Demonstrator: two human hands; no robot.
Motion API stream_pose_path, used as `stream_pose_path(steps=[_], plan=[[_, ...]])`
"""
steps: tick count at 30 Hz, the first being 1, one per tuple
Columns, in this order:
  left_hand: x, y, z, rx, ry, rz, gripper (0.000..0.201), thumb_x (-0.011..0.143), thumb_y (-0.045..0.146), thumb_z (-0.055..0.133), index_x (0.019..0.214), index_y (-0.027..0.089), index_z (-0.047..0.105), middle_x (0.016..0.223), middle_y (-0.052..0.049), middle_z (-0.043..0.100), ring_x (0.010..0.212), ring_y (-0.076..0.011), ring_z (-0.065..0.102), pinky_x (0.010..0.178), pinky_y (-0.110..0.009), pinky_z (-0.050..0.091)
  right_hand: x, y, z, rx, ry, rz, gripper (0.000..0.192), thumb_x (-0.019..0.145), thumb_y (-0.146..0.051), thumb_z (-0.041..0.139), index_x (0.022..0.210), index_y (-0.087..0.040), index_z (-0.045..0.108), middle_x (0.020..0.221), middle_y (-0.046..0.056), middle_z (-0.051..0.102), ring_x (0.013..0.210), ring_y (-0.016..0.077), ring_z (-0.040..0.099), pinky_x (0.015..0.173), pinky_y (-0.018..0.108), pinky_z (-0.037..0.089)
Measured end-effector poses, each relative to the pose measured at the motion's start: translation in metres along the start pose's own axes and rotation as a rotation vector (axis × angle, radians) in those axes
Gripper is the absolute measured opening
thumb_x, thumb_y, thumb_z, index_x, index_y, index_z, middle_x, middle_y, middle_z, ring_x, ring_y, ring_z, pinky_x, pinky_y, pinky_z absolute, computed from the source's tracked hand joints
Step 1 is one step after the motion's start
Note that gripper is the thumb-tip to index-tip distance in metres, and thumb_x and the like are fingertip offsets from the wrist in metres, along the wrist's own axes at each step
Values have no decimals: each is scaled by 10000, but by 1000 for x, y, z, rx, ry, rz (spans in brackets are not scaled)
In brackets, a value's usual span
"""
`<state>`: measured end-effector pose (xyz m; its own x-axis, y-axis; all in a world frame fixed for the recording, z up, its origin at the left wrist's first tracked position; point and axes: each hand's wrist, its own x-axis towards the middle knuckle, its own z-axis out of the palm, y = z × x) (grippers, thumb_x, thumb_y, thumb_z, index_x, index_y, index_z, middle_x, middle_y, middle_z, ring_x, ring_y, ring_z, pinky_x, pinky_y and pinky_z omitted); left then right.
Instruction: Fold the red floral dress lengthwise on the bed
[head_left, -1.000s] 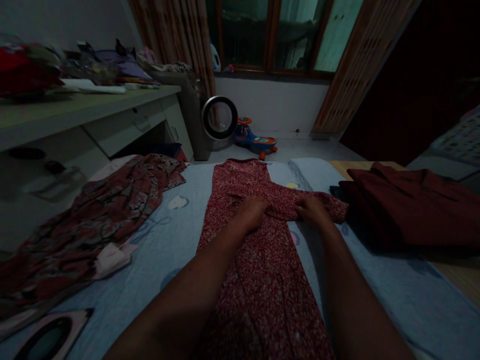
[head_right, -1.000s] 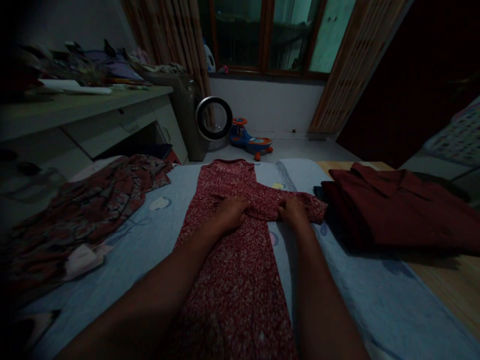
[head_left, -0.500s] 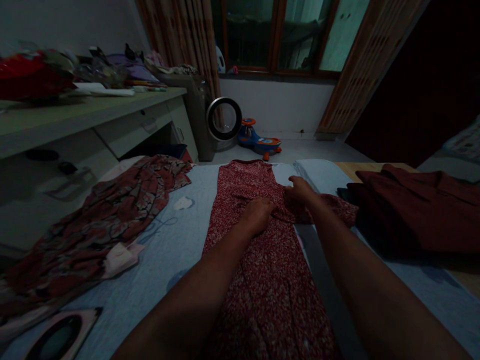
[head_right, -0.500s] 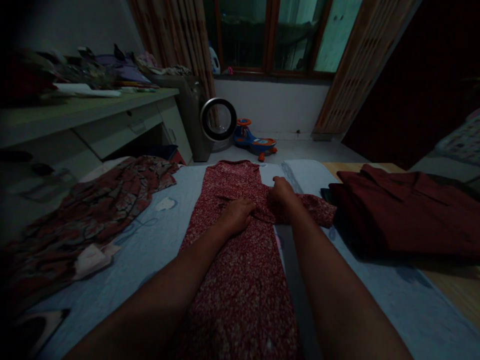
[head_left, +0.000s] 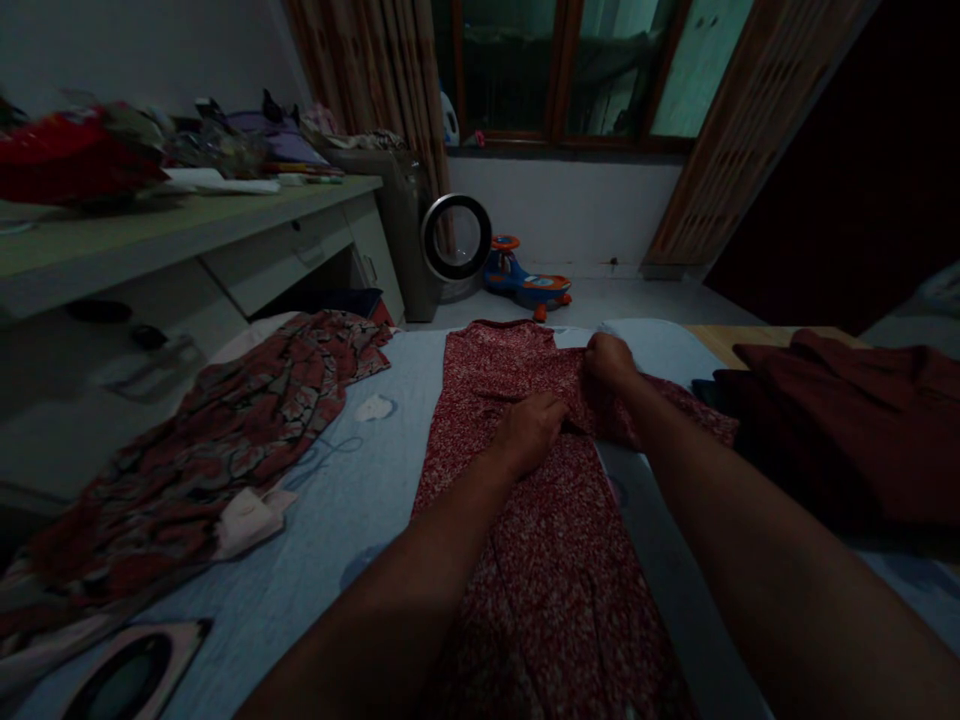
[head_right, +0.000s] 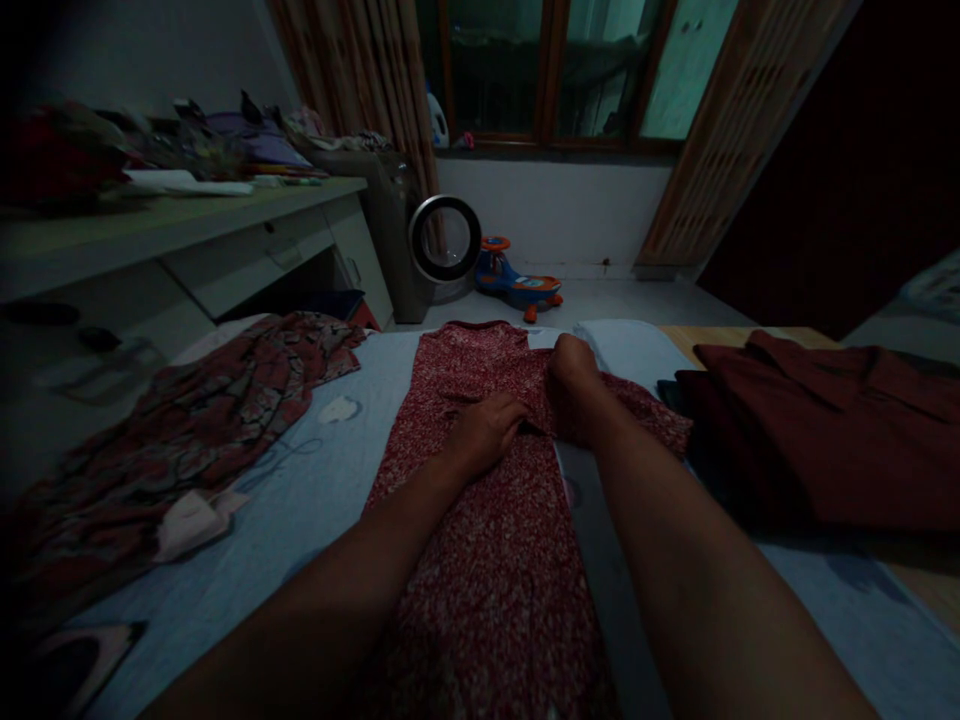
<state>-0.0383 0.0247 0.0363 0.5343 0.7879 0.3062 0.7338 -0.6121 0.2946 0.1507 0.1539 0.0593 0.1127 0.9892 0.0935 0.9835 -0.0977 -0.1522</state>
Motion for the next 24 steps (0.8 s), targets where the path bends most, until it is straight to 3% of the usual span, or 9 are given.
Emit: stream_pose_path(steps=[6, 9, 11, 13, 15, 17, 20, 24], plan=[[-5, 1, 9, -54, -69, 55, 265, 924, 213, 544, 1169, 227, 644, 1112, -67, 674, 1015, -218, 633, 910, -335, 510, -4, -6, 9, 30, 57, 59, 352, 928, -141, 409, 1189, -89, 639, 1176, 213, 663, 1051, 261, 626, 873, 304, 446], [-3, -5, 6, -129, -7, 52, 240, 921, 183, 520, 1106, 224, 666, 1091, -55, 690, 1005, -199, 639, 912, -304, 500, -12, -7, 16, 40, 55, 41, 371, 907, -169, 480, 1249, -73, 585, 1244, 231, 603, 1080, 280, 602, 886, 328, 452], [1, -16, -1, -156, 92, -44, 232, 911, 151, 496, 1051, 211, 671, 1071, -52, 696, 992, -187, 641, 905, -286, 494, -17, -9, 19, 52, 77, 14, 412, 901, -187, 502, 1298, -88, 545, 1305, 228, 549, 1138, 299, 568, 921, 355, 448], [3, -32, -10, -123, 197, -250, 215, 901, 136, 472, 980, 191, 665, 1031, -61, 701, 960, -190, 644, 887, -286, 492, -19, -14, 20, 81, 97, -49, 402, 907, -195, 495, 1298, -117, 546, 1336, 204, 524, 1173, 299, 548, 952, 357, 440], [3, -51, -18, -68, 223, -447, 209, 880, 128, 467, 930, 189, 660, 1001, -68, 709, 932, -201, 649, 857, -295, 492, -18, -20, 20, 116, 94, -123, 360, 923, -218, 485, 1263, -146, 577, 1333, 171, 538, 1158, 277, 563, 957, 329, 438], [0, -67, -24, -19, 166, -576, 207, 882, 150, 462, 896, 194, 664, 952, -71, 718, 890, -213, 656, 813, -305, 493, -14, -26, 22, 134, 51, -161, 337, 941, -251, 479, 1243, -159, 596, 1315, 154, 567, 1125, 256, 589, 939, 305, 443], [-6, -82, -25, 19, 70, -633, 211, 869, 143, 465, 878, 207, 665, 929, -62, 726, 877, -211, 660, 776, -291, 489, -6, -32, 26, 116, -30, -150, 328, 947, -255, 486, 1231, -155, 616, 1247, 157, 631, 1097, 251, 613, 901, 295, 452], [-11, -89, -19, 70, 64, -601, 235, 851, 109, 466, 923, 209, 667, 1016, -66, 711, 958, -209, 648, 830, -291, 492, 1, -35, 29, 94, -65, -126, 271, 890, -188, 552, 1120, -140, 686, 1124, 162, 701, 1032, 263, 649, 849, 300, 461]])
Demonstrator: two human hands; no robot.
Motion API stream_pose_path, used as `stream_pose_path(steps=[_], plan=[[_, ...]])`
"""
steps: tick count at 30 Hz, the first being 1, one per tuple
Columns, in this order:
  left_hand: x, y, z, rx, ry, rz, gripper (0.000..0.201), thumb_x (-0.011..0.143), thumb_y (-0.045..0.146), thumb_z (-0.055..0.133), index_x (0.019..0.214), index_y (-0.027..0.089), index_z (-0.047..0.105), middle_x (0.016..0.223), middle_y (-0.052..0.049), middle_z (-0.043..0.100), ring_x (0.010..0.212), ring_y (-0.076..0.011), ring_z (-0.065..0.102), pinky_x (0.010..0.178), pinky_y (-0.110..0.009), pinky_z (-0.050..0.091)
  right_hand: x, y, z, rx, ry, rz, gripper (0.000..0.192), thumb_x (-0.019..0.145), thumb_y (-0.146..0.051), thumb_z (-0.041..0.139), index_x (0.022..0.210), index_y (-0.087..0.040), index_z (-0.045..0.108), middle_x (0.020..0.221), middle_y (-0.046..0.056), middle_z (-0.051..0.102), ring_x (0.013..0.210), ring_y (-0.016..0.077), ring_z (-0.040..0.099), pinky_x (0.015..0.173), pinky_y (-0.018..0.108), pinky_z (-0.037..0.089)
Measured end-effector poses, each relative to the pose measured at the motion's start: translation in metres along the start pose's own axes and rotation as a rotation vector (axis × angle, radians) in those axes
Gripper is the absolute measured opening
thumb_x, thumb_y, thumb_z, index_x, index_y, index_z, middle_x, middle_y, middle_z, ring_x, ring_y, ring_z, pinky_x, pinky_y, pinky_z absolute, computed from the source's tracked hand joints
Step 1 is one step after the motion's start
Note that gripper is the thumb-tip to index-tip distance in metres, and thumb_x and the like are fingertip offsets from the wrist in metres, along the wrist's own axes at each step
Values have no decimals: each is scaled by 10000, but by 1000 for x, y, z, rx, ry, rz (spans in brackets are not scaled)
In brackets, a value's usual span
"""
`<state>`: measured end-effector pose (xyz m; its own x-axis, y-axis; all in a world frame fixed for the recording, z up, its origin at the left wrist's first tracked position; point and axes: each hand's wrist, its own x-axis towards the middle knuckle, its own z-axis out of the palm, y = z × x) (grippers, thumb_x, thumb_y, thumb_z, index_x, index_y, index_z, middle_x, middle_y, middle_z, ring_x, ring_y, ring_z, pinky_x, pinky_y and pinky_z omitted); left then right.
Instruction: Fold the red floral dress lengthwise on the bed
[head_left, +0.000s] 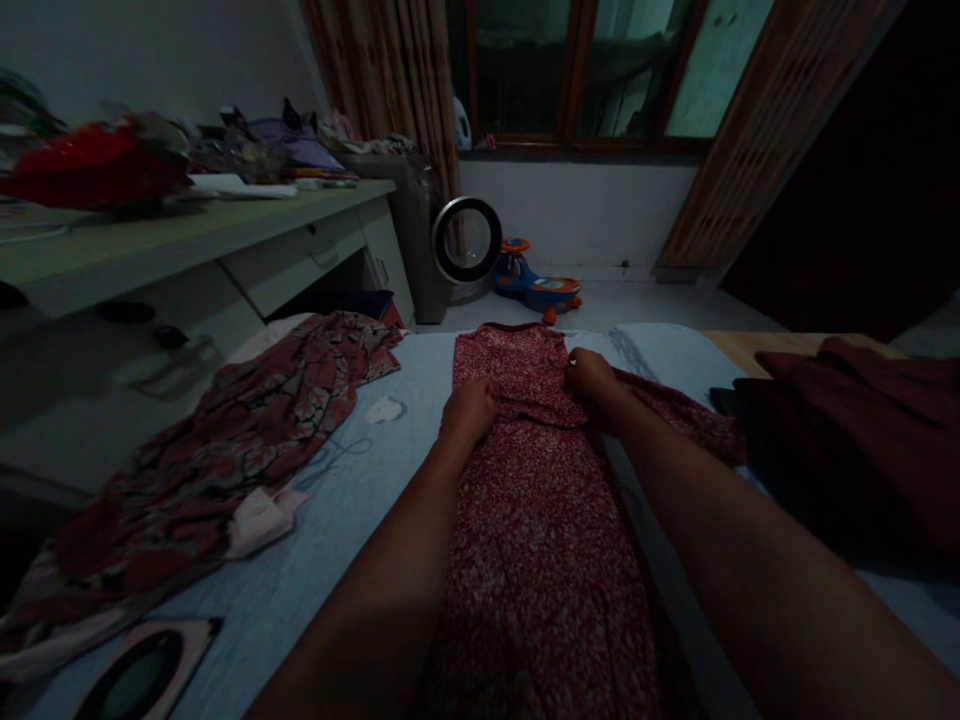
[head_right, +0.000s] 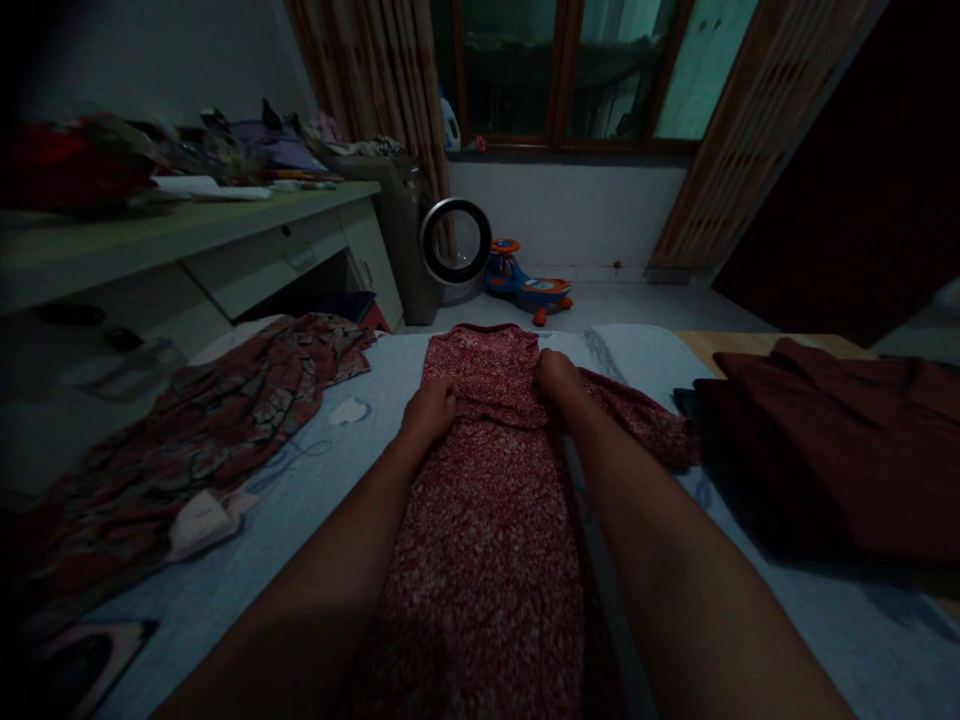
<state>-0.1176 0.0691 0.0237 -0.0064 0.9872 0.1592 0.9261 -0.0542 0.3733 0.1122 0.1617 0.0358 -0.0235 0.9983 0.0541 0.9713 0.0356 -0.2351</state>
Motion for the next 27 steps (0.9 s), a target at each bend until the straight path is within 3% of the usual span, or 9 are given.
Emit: stream_pose_path(steps=[3, 7, 10, 14, 17, 21, 27], plan=[[1, -5, 4, 35, 31, 36, 211, 850, 137, 507, 977, 201, 663, 1087, -75, 683, 1056, -226, 611, 946, -327, 474, 5, -3, -2, 2, 16, 5, 239, 882, -159, 535, 1027, -141, 723, 1092, 156, 716, 1012, 260, 656, 847, 295, 456], [3, -14, 7, 24, 11, 56, 221, 871, 270, 580, 1068, 202, 654, 1177, -81, 643, 1134, -249, 572, 1017, -368, 445, 11, -9, -3, 18, 105, -3, 349, 918, -131, 417, 1141, -119, 685, 1186, 163, 673, 1092, 253, 614, 925, 302, 434], [3, -18, 7, 14, -37, 62, 337, 866, 369, 618, 1159, 204, 633, 1248, -88, 616, 1197, -263, 545, 1040, -380, 429, 9, -11, 0, 33, 121, -35, 369, 895, -151, 465, 1215, -103, 643, 1201, 163, 647, 1104, 251, 596, 953, 298, 434], [-1, -18, 7, 19, -90, 55, 504, 892, 476, 583, 1329, 230, 532, 1430, -106, 524, 1344, -296, 447, 1089, -455, 378, -12, -16, 4, 41, 139, -121, 458, 846, -173, 572, 1302, -132, 581, 1319, 159, 563, 1165, 249, 548, 995, 292, 414], [-4, -16, 8, 28, -120, 75, 577, 921, 517, 529, 1413, 228, 447, 1539, -121, 421, 1433, -297, 349, 1144, -494, 297, -37, -17, 4, 32, 181, -235, 307, 898, -201, 531, 1178, -134, 639, 1224, 161, 605, 1124, 262, 548, 997, 331, 403], [-5, -14, 7, 59, -155, 72, 647, 923, 577, 489, 1453, 215, 403, 1586, -137, 351, 1474, -312, 286, 1180, -494, 223, -67, -2, 2, 11, -52, -409, 177, 915, -237, 551, 998, -164, 690, 1081, 98, 674, 998, 213, 580, 909, 290, 419], [-4, -13, 9, 89, -204, 51, 757, 899, 664, 458, 1501, 217, 352, 1624, -120, 282, 1497, -319, 233, 1195, -491, 195, -88, 25, -10, -166, -39, -230, 180, 891, -198, 564, 1012, -145, 687, 1074, 138, 652, 1016, 240, 568, 880, 307, 403]])
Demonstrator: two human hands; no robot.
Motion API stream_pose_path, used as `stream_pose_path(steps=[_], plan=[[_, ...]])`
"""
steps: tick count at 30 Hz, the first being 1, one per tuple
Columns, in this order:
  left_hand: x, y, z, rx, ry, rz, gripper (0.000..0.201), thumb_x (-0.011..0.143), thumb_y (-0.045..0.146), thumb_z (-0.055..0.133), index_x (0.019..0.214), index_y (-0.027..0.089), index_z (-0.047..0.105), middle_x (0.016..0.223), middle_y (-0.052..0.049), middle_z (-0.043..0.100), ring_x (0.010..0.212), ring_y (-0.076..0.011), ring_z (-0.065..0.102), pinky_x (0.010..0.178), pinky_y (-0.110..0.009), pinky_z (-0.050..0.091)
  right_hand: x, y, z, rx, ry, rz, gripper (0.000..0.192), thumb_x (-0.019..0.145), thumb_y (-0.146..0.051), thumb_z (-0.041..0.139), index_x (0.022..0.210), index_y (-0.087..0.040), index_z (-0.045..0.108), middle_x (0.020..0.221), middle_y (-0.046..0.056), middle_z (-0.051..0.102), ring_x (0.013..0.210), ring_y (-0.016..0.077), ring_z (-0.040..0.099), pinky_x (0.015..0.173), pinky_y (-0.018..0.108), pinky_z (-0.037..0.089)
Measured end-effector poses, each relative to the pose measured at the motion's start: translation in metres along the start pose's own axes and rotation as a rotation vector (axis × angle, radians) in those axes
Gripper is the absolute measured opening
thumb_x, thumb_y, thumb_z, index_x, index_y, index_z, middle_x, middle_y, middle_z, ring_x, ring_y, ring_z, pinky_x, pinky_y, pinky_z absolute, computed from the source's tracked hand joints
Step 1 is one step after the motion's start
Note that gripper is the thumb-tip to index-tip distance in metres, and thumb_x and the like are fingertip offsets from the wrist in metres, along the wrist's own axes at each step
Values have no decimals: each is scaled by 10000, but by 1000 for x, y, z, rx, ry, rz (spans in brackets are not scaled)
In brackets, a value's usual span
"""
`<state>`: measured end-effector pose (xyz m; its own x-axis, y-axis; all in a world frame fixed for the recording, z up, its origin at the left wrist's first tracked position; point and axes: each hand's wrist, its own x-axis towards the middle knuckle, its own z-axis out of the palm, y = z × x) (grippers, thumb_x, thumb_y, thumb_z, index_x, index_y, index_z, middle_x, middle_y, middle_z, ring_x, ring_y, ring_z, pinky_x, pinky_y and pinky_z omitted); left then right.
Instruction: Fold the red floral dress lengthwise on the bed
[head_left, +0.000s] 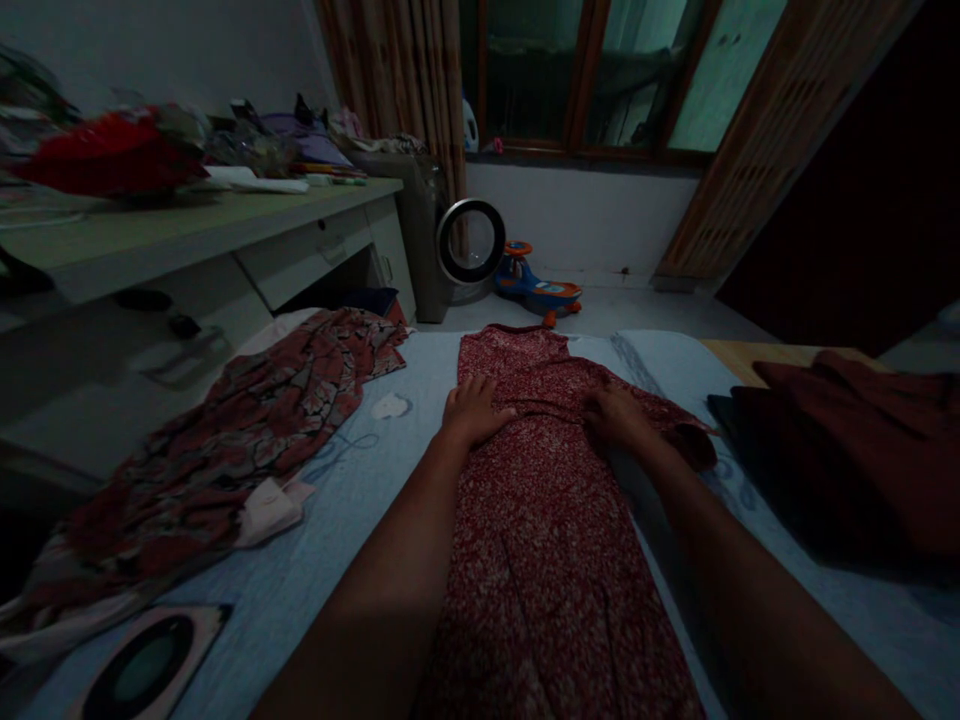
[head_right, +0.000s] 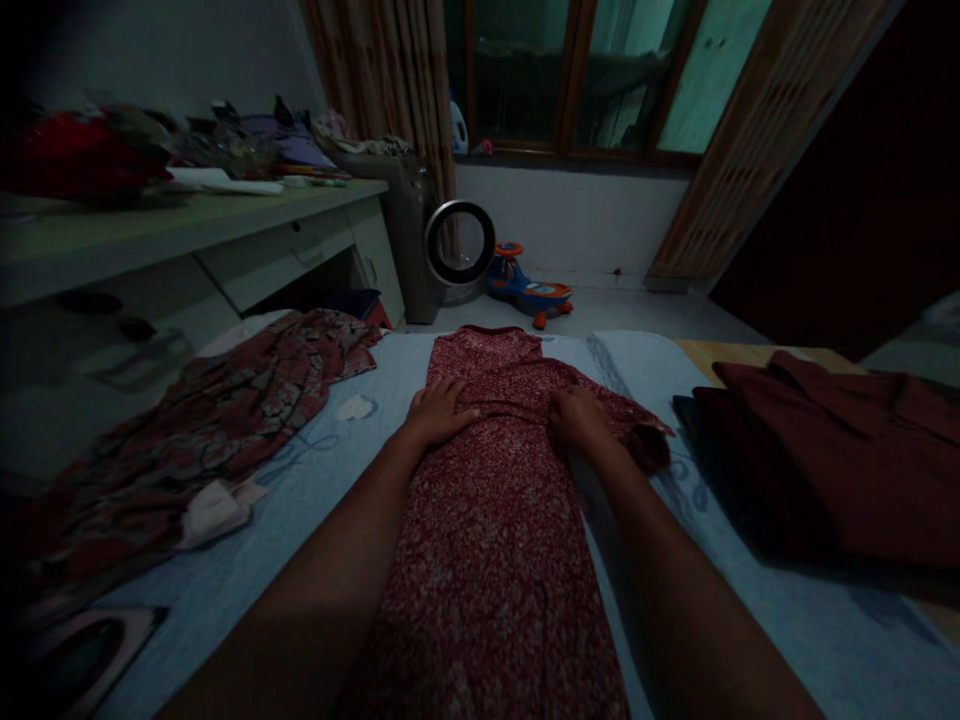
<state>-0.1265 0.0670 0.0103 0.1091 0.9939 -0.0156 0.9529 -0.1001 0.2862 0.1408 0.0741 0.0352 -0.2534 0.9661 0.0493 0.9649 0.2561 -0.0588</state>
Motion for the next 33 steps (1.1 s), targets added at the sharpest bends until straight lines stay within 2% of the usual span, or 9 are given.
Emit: stream_pose_path(steps=[5, 8, 10, 13, 16, 20, 25, 29, 33], plan=[[2, 0, 1, -58, 98, -2, 582, 977, 598, 352, 1433, 248, 446, 1560, -85, 413, 1447, -277, 335, 1161, -484, 269, -16, -17, 3, 66, 74, -99, 186, 909, -194, 527, 1035, -175, 662, 1090, 111, 623, 1037, 229, 546, 895, 299, 388], [4, -1, 0, -121, 161, -20, 457, 1036, 451, 264, 1371, 251, 502, 1478, -64, 522, 1380, -237, 431, 1122, -447, 331, -22, -21, 12, 36, 145, -38, 216, 935, -185, 475, 1051, -188, 658, 1091, 114, 609, 1020, 239, 530, 874, 317, 383], [5, -2, 0, -136, 177, -34, 421, 1037, 399, 291, 1357, 236, 511, 1445, -71, 552, 1354, -234, 460, 1105, -435, 351, -24, -20, 16, 31, 202, -16, 218, 941, -197, 475, 1049, -194, 664, 1091, 114, 602, 1016, 248, 516, 871, 331, 380], [8, -3, 1, -127, 179, -35, 401, 1019, 378, 365, 1362, 225, 506, 1444, -85, 550, 1353, -248, 458, 1102, -444, 353, -26, -21, 18, 74, 267, -84, 165, 908, -247, 564, 1006, -208, 691, 1093, 100, 592, 1044, 257, 494, 892, 349, 372], [9, -3, 3, -110, 163, -27, 426, 992, 411, 431, 1372, 233, 500, 1464, -92, 526, 1365, -267, 440, 1111, -462, 341, -25, -29, 19, 95, 296, -141, 148, 883, -281, 624, 980, -223, 719, 1081, 90, 591, 1055, 265, 481, 900, 371, 358], [9, -3, 4, -65, 140, -4, 498, 961, 497, 462, 1389, 244, 491, 1499, -93, 482, 1395, -290, 396, 1131, -483, 311, -22, -40, 22, 93, 318, -140, 177, 919, -229, 560, 934, -216, 736, 1019, 92, 606, 1022, 259, 480, 882, 379, 345], [7, -2, 4, -12, 56, -5, 683, 895, 634, 480, 1460, 254, 422, 1592, -100, 349, 1474, -326, 262, 1169, -508, 238, -22, -37, 20, 122, 409, -139, 125, 864, -182, 566, 904, -184, 684, 1036, 91, 609, 1022, 255, 471, 909, 376, 335], [7, -1, 2, 7, 0, -14, 797, 843, 700, 497, 1497, 258, 381, 1632, -103, 262, 1500, -343, 197, 1184, -530, 196, -25, -35, 20, 102, 318, -161, 83, 822, -172, 557, 845, -179, 636, 989, 83, 608, 974, 241, 499, 851, 354, 335], [7, -1, 2, 22, -1, -12, 846, 810, 723, 524, 1501, 257, 378, 1626, -111, 269, 1498, -354, 200, 1183, -535, 196, -24, -37, 20, 139, 260, -157, 91, 841, -188, 522, 838, -184, 613, 932, 69, 617, 916, 222, 527, 825, 335, 335]])
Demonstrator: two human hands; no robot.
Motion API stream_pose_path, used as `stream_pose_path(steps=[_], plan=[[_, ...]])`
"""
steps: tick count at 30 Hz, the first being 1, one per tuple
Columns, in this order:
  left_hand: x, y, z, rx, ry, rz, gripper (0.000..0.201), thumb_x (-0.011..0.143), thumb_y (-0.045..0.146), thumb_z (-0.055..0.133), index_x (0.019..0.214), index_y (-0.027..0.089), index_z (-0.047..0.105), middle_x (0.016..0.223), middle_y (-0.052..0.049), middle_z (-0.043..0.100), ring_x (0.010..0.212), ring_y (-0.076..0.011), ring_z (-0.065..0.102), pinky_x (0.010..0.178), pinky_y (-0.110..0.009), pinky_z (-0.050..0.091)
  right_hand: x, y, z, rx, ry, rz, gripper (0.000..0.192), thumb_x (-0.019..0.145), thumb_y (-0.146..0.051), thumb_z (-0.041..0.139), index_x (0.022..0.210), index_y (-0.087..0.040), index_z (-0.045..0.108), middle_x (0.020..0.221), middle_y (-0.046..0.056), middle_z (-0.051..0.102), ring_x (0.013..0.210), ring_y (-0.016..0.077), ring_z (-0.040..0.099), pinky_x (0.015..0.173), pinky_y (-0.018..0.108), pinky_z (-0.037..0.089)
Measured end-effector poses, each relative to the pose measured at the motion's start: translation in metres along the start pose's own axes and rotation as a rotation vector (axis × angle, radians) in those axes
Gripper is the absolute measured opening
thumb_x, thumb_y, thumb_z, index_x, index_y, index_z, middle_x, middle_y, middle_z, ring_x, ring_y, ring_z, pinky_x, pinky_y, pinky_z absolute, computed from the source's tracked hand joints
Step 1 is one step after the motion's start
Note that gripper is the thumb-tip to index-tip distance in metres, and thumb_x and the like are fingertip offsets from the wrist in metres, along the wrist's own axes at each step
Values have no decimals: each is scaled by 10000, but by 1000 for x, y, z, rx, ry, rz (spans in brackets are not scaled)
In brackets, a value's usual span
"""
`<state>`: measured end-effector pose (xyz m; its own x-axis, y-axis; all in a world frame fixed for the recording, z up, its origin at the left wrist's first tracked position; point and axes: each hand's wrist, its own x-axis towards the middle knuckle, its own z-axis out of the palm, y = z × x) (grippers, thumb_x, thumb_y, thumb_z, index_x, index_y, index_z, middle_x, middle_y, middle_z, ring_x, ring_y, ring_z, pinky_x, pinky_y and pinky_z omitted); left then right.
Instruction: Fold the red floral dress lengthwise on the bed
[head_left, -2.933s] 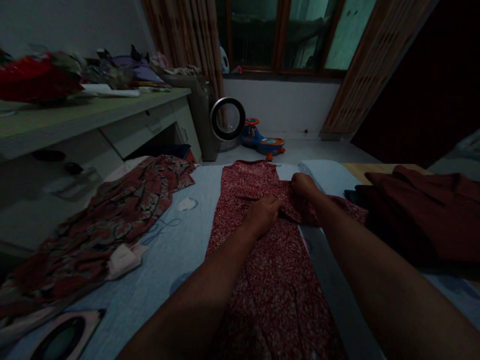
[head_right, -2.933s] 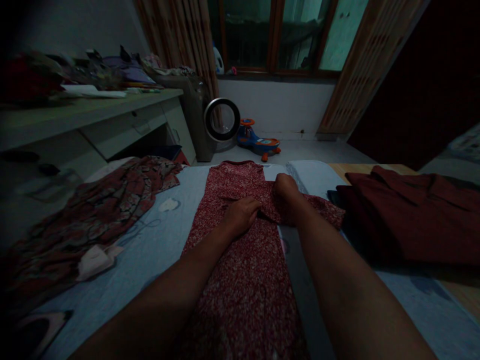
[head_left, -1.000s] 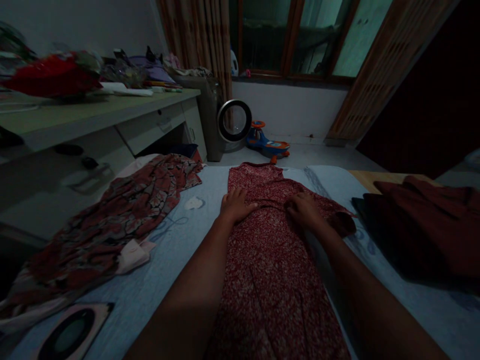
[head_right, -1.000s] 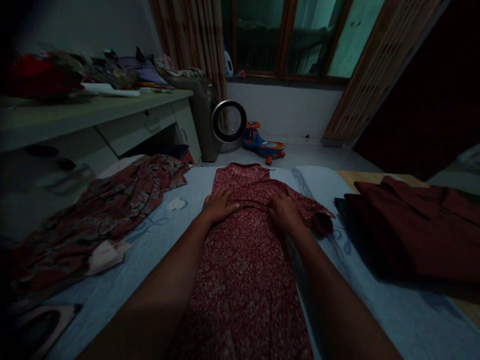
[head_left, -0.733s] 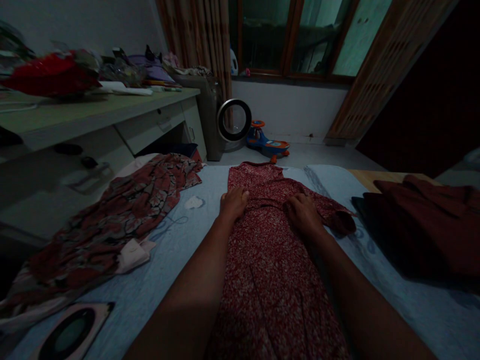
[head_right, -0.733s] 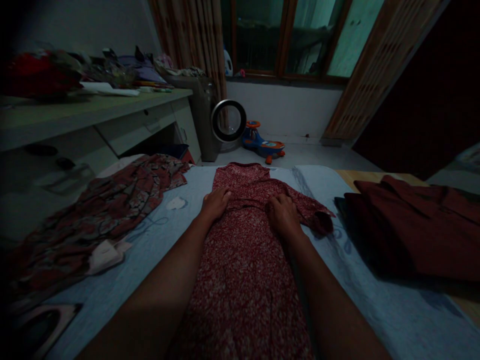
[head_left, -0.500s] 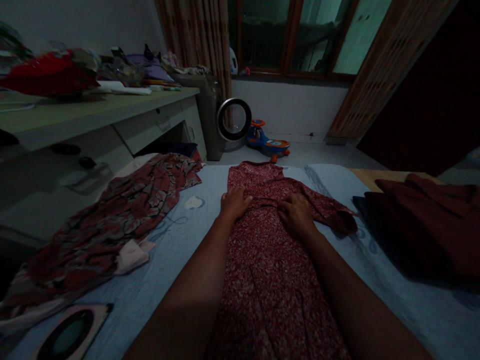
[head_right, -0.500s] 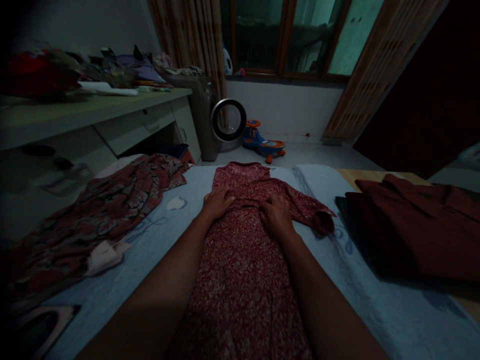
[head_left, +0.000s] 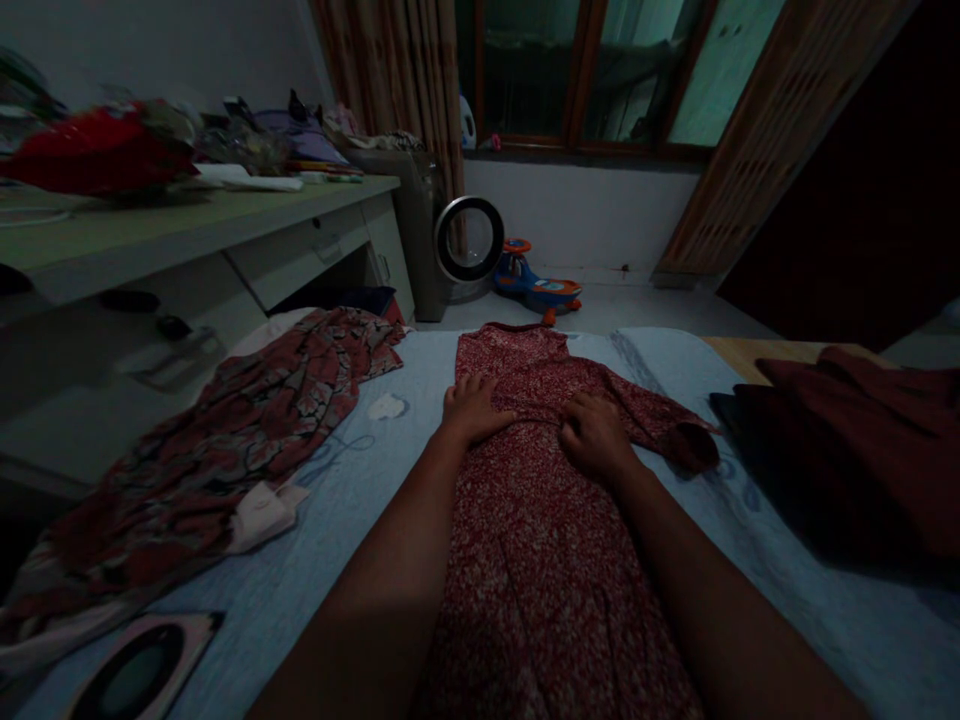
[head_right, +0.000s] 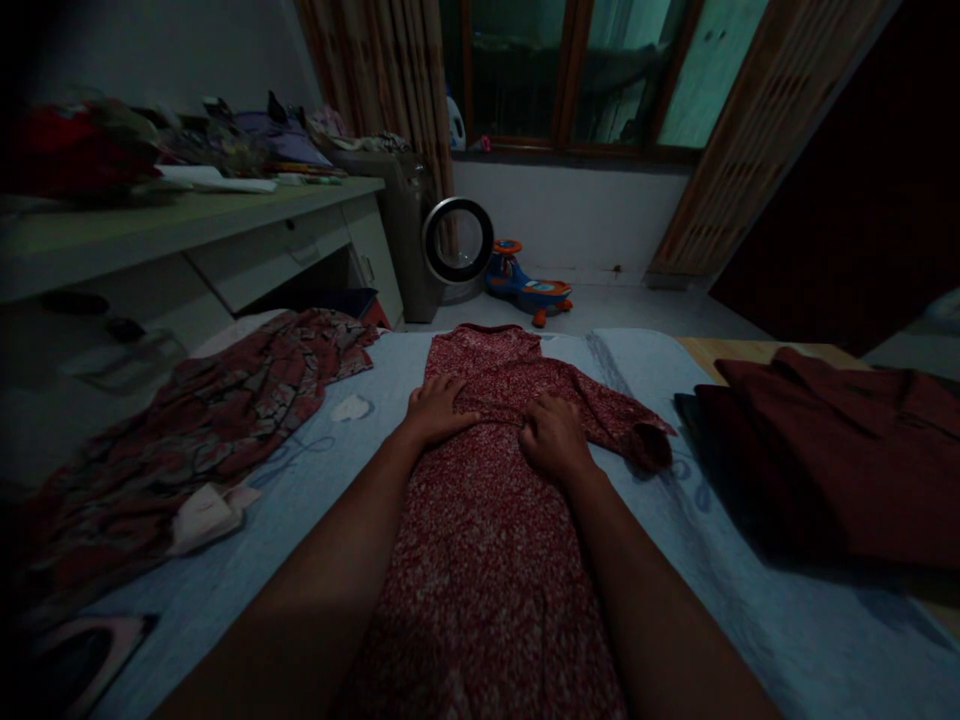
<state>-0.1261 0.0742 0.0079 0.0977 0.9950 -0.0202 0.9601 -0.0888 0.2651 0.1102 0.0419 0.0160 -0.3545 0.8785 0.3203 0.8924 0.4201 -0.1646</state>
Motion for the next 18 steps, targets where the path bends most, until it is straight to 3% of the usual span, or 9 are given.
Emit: stream_pose_path(steps=[4, 9, 13, 18], plan=[[-1, 0, 2, 14, 33, 14, 843, 799, 727, 529, 1493, 269, 388, 1613, -105, 297, 1487, -361, 221, 1173, -534, 215, 4, 2, 2, 50, 29, -7, 130, 879, -206, 496, 909, -179, 620, 974, 75, 635, 946, 217, 543, 856, 316, 353], [-3, 4, 1, 23, 60, 26, 802, 809, 701, 532, 1478, 276, 412, 1590, -117, 338, 1470, -364, 264, 1173, -548, 204, 7, 11, 6, -19, -52, 100, 198, 917, -236, 465, 808, -180, 621, 898, 90, 646, 864, 208, 562, 797, 300, 374], [-3, 5, 0, 1, 77, 39, 781, 811, 667, 570, 1467, 269, 424, 1593, -123, 335, 1477, -363, 256, 1187, -599, 137, 4, 22, 6, -27, -20, 123, 201, 924, -226, 459, 828, -176, 628, 897, 92, 647, 874, 209, 568, 807, 297, 382], [3, 1, 1, -107, 201, 99, 528, 1000, 455, 361, 1434, 172, 462, 1512, -123, 471, 1428, -245, 382, 1208, -413, 236, 1, 35, 8, -38, 55, 138, 163, 896, -214, 495, 870, -176, 651, 958, 98, 633, 922, 230, 540, 849, 328, 391]])
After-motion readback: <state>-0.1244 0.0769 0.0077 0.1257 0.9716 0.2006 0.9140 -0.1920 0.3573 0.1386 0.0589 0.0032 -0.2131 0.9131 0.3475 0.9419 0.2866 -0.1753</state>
